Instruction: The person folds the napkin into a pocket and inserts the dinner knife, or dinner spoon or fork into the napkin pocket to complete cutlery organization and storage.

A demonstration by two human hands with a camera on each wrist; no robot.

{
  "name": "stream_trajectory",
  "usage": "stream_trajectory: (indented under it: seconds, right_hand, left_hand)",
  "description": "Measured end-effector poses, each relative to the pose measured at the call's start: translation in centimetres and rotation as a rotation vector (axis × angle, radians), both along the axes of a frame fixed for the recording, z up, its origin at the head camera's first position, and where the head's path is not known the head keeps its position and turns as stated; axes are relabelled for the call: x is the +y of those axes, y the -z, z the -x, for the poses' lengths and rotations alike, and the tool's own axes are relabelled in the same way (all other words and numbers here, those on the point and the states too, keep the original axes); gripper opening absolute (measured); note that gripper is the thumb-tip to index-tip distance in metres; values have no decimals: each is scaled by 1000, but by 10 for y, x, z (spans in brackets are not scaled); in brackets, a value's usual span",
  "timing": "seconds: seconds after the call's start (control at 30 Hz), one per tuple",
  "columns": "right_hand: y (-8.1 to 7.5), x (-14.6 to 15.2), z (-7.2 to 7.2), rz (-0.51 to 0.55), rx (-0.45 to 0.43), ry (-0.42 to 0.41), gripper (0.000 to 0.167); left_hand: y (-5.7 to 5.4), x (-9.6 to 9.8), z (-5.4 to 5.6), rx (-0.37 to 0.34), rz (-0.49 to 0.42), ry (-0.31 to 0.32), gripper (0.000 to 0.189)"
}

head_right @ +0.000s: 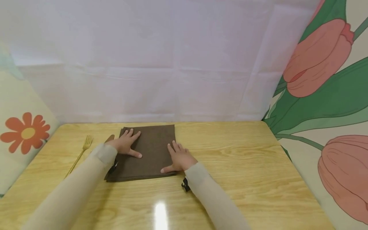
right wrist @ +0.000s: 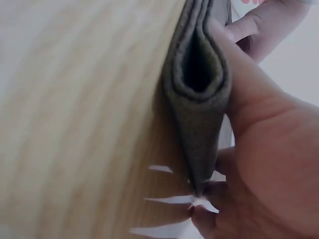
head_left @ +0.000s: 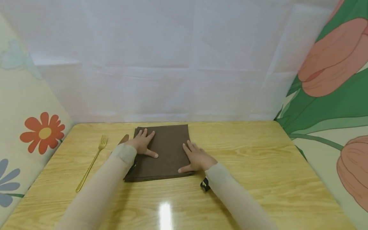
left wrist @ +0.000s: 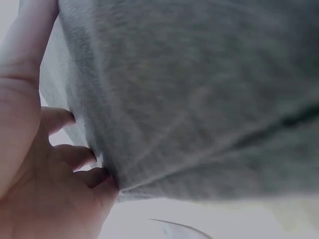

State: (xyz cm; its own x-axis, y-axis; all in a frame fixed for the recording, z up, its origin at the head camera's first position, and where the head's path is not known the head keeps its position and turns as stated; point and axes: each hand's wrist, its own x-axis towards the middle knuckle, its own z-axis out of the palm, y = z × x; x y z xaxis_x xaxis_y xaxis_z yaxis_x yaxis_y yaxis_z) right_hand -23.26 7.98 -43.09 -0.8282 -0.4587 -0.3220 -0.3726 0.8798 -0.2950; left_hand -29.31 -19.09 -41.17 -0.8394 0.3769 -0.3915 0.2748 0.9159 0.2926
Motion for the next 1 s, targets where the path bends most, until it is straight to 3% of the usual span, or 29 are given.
stream_trajectory:
  seconds: [0.23, 0.4, 0.57, 0.73, 0.87, 1.0]
  right_hand:
    - [-1, -1, -9, -36, 79, -32, 93]
    - [-2, 6, -20, -27, 98, -64, 76]
    - [-3, 21, -25, 1, 118, -68, 70]
    - [-4, 30, -28, -1, 181, -43, 67]
    - [-9, 20, -32, 63, 224, -18, 63]
    - [-13, 1, -40, 152, 173, 18, 63]
  left_hand:
    - [2, -3, -12, 46, -51, 85, 104]
    - [-4, -4, -26, -3, -40, 169, 107]
    - [-5, -7, -39, -49, -34, 181, 114]
    - [-8, -2, -39, -48, -37, 178, 110]
    - [-10, -1, -36, -16, -55, 170, 98]
    - [-4, -5, -28, 35, -74, 176, 96]
